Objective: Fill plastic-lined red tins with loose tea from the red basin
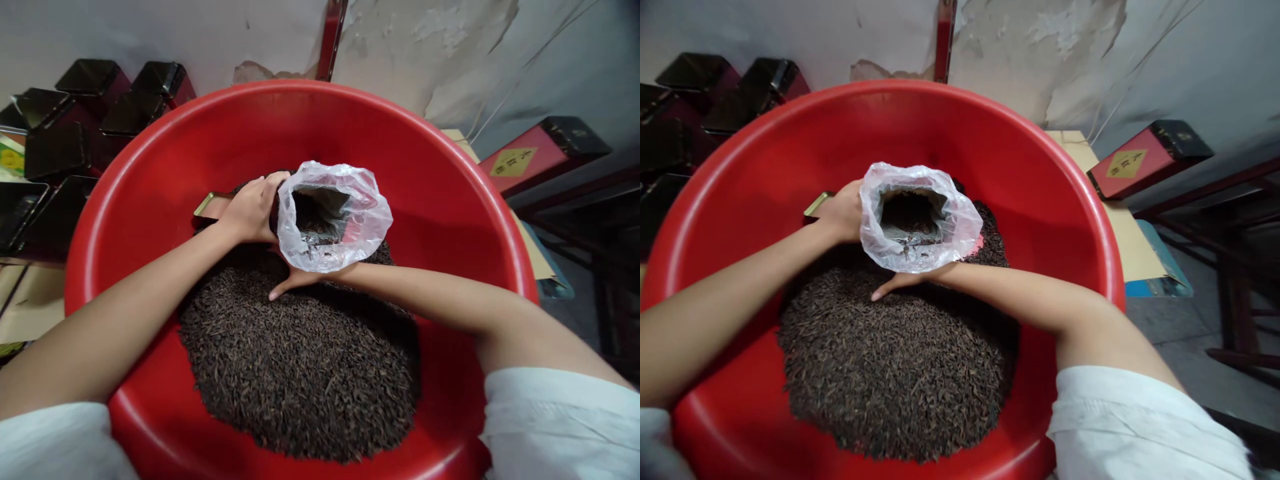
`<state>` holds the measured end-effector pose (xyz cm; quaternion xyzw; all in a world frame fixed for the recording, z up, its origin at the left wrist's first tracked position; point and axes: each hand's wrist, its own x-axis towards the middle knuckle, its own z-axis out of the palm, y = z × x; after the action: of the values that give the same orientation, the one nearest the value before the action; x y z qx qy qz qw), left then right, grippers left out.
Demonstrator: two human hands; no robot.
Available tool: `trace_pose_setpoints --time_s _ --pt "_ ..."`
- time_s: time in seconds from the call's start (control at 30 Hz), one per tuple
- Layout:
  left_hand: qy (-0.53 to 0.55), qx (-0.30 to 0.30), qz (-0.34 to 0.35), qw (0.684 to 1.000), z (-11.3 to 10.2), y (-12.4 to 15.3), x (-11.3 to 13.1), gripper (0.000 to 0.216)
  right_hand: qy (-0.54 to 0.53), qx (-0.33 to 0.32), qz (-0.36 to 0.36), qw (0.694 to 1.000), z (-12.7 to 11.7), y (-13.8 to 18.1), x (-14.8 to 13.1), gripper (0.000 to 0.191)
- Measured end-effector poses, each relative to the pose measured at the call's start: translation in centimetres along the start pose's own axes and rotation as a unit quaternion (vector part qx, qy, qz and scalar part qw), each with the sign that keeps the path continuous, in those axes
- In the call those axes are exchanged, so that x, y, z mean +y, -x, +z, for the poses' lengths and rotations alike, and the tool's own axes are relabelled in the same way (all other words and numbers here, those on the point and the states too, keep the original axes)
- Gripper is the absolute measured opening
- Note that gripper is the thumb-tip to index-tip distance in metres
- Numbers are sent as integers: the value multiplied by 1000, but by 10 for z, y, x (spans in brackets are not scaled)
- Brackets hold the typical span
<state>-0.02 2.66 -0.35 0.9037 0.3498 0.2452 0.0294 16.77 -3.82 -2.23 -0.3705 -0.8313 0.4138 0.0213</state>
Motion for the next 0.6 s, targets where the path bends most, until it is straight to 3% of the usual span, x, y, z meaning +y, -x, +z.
trace_pose_setpoints --time_s 0.17,0.27,0.33,0.47,0.6 --pt "2 14 12 1000 -4 -1 -1 81 12 -157 5 987 -20 46 -7 108" --pt "-1 20 12 1000 0 0 -4 77 -3 -210 11 978 -22 70 -18 106" --pt "2 23 5 1000 2 0 -6 78 -15 -197 51 979 -18 83 -26 98" --pt "-3 18 0 1000 3 0 -6 75 -107 -113 160 975 -5 97 -36 51" --pt "10 17 -6 1000 1 -1 -3 71 -295 -92 189 932 -10 101 -41 32"
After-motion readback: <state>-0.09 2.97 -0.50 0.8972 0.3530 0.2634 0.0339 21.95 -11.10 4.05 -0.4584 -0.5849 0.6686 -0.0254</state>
